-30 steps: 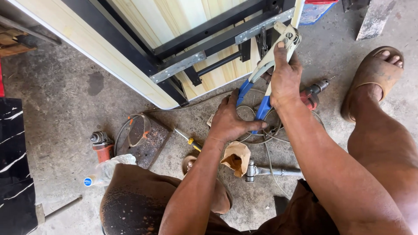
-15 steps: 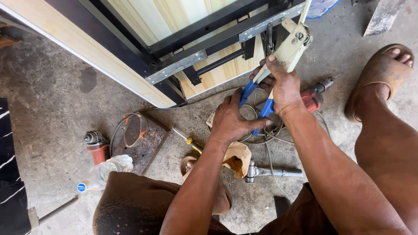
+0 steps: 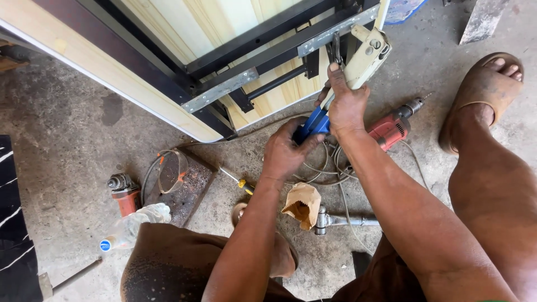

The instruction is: Fastening a metal bracket to a frame using a manual rivet gun and drilling holes with a power drill.

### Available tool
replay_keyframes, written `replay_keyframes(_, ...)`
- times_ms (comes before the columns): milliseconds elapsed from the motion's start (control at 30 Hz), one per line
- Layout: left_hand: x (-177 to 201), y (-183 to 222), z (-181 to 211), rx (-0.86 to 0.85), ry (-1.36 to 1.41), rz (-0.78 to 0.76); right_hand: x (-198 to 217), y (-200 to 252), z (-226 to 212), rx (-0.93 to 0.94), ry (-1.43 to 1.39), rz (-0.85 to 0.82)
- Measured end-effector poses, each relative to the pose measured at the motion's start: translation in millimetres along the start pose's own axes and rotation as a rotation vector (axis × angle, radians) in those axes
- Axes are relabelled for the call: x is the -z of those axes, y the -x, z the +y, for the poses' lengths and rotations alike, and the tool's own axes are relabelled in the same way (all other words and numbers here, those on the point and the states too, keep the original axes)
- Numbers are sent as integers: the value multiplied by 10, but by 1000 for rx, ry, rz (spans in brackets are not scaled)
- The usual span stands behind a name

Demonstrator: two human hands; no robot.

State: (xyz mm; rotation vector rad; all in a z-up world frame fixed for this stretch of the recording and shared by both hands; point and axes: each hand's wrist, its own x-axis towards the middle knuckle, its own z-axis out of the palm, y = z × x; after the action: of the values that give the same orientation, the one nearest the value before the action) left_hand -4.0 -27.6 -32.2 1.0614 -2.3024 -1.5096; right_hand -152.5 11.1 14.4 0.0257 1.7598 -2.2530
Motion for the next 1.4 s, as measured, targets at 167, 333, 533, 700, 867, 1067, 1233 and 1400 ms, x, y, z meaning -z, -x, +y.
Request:
replay_keyframes(167, -119, 113, 171, 35, 19, 68, 87, 112, -511, -267, 308, -120)
replay_keyframes(333, -207, 5, 147, -27, -132, 247, 585, 29, -685, -373, 236, -311)
replay_keyframes(533, -190, -66, 93, -19, -143, 237, 587, 215, -900, -252, 360, -325)
replay_keyframes(700, -65, 25, 368, 78, -153, 34, 504, 148, -491, -299, 270, -246)
replay_keyframes(867, 422, 228, 1092, 126, -213, -295, 337, 113, -369, -337, 135, -240)
replay_keyframes(1067, 490, 161, 909, 45, -248, -378, 289, 12, -48, -249, 68, -186)
replay_keyframes(1233, 104, 21, 226, 98, -191, -241, 310, -77, 285, 14, 235, -135)
replay_keyframes(1400, 105, 21, 155, 71, -154, -116, 80, -60, 363, 150, 24, -34)
